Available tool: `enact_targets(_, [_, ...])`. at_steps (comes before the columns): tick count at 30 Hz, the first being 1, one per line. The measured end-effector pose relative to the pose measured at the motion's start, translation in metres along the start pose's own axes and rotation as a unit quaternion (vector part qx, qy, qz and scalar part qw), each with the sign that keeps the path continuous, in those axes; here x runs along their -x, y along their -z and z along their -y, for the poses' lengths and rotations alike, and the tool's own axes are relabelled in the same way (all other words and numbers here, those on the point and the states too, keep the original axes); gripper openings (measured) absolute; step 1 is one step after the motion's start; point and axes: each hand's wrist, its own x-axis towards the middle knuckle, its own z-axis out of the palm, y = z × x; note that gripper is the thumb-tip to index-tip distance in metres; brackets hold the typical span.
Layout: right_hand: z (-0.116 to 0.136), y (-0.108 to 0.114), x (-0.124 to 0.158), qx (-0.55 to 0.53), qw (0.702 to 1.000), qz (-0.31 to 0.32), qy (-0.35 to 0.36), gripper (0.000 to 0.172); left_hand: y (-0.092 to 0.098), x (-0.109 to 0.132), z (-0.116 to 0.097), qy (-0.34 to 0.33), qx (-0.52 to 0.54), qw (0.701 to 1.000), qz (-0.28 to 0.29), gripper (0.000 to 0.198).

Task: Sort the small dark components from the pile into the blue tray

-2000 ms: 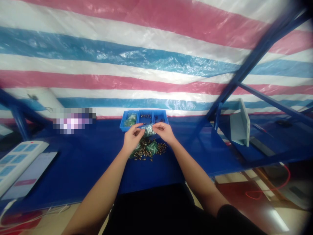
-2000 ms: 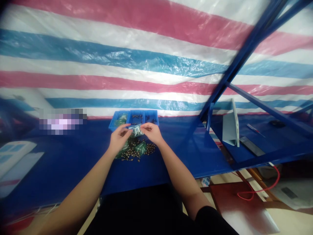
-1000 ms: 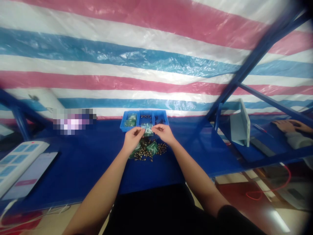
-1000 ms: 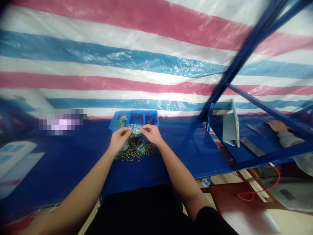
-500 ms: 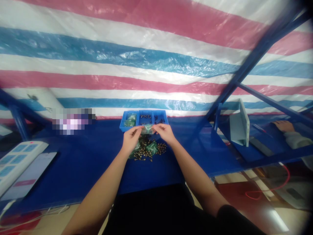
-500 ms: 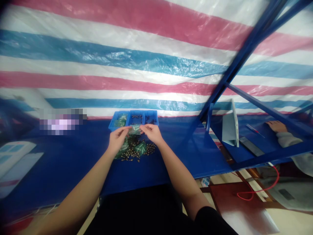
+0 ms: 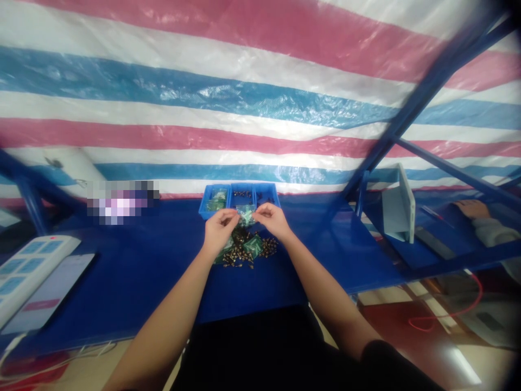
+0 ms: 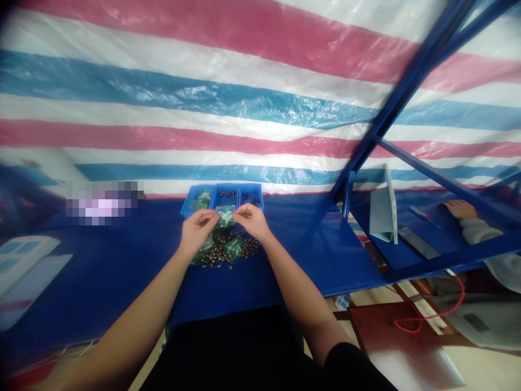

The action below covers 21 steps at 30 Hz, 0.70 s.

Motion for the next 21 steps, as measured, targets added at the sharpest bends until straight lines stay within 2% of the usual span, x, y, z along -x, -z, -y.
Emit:
enact_targets(4, [0.001, -0.001, -0.001, -0.011, 1.000, -0.005, -0.017, 0.034, 0.000, 0.001, -0.006, 0.012, 0.007, 1.000, -0.001, 0.038])
enact_targets(8, [0.001, 0.000, -0.001, -0.016, 0.999, -0.007, -0.038, 0.041, 0.001, 0.002, -0.013, 0.033, 0.013, 0.999, 0.003, 0.054])
enact_targets(13, [-0.003, 0.001, -0.003, 0.000, 0.999, -0.007, -0.040, 0.036, 0.001, 0.000, -0.006, 0.048, 0.002, 0.999, 0.011, 0.042])
enact_targets(16, [-0.004, 0.003, -0.003, 0.024, 0.999, -0.012, -0.030, 0.036, 0.001, -0.001, -0.002, 0.016, -0.025, 1.000, 0.008, 0.035])
enact_targets(21, [-0.003, 0.003, -0.002, 0.052, 0.997, -0.050, 0.036, 0.030, 0.001, 0.000, -0.004, -0.055, -0.071, 0.996, -0.005, 0.028])
